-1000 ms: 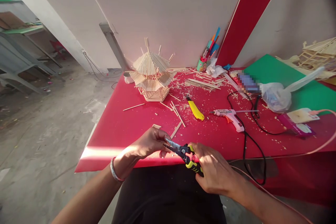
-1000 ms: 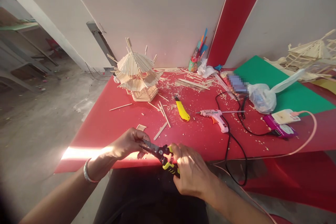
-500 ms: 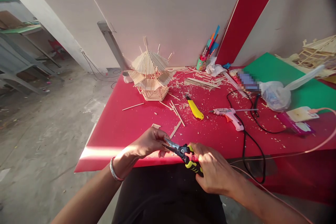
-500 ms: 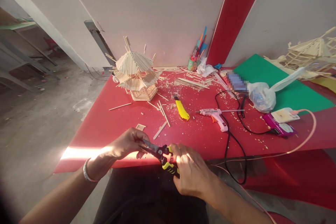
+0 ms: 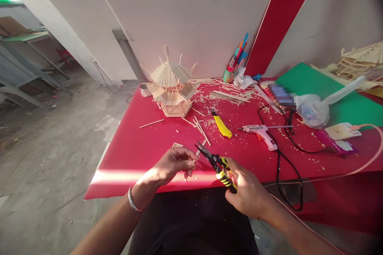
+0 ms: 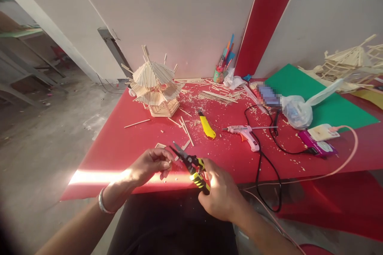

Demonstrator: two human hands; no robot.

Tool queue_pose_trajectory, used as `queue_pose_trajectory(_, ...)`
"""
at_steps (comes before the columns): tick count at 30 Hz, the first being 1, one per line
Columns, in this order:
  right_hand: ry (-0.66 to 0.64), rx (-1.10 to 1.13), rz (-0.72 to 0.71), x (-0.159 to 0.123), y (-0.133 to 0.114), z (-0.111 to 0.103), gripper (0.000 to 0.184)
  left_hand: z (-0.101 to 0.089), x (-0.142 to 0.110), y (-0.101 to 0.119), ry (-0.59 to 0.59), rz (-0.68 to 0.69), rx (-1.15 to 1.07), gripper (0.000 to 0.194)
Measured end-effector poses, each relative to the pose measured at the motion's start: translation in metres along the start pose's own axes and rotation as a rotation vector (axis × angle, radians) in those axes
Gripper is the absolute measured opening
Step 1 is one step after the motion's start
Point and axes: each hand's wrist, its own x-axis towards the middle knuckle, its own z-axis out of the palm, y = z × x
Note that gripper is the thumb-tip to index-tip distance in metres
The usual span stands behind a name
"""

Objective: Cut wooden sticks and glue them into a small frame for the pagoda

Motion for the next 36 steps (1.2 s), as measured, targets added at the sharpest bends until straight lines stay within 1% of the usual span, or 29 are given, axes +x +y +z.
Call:
queue_pose_trajectory(2, 0.05, 0.0, 0.025, -0.001, 0.002, 0.0, 0.068, 0.001, -0.002, -0.004, 0.036, 0.018, -0.036, 0.035)
queue_pose_trajectory(6, 0.114, -0.069, 0.021, -0.004, 0.004, 0.006, 0.068, 0.0, -0.005, -0.009, 0.109, 0.016, -0.092, 0.031)
queue_pose_trajectory(9, 0.146, -0.094, 0.018, -0.005, 0.004, 0.011, 0.068, -0.001, -0.006, -0.012, 0.185, -0.014, -0.187, 0.033)
queue_pose_trajectory(11, 0.157, -0.093, 0.017, -0.004, 0.003, 0.014, 0.068, 0.0, -0.006, -0.013, 0.226, -0.006, -0.273, 0.032)
queue_pose_trajectory(14, 0.164, -0.11, 0.004, -0.004, -0.002, 0.018, 0.069, 0.007, -0.007, -0.012, 0.227, 0.015, -0.422, 0.028)
queue_pose_trajectory(18, 0.166, -0.157, -0.039, -0.003, -0.009, 0.023, 0.069, 0.015, -0.007, -0.012, 0.239, -0.025, -0.548, 0.029)
queue_pose_trajectory(21, 0.181, -0.182, -0.057, -0.002, -0.012, 0.026, 0.071, 0.014, -0.007, -0.015, 0.257, -0.018, -0.552, 0.029)
queue_pose_trajectory(24, 0.188, -0.188, -0.054, -0.002, -0.013, 0.028, 0.073, 0.011, -0.007, -0.019, 0.244, 0.008, -0.526, 0.027)
queue_pose_trajectory(30, 0.161, -0.143, -0.049, 0.0, -0.018, 0.03, 0.071, 0.011, -0.008, -0.021, 0.214, 0.018, -0.515, 0.027)
queue_pose_trajectory(36, 0.129, -0.147, -0.05, 0.002, -0.018, 0.031, 0.069, 0.011, -0.006, -0.023, 0.221, 0.028, -0.529, 0.027)
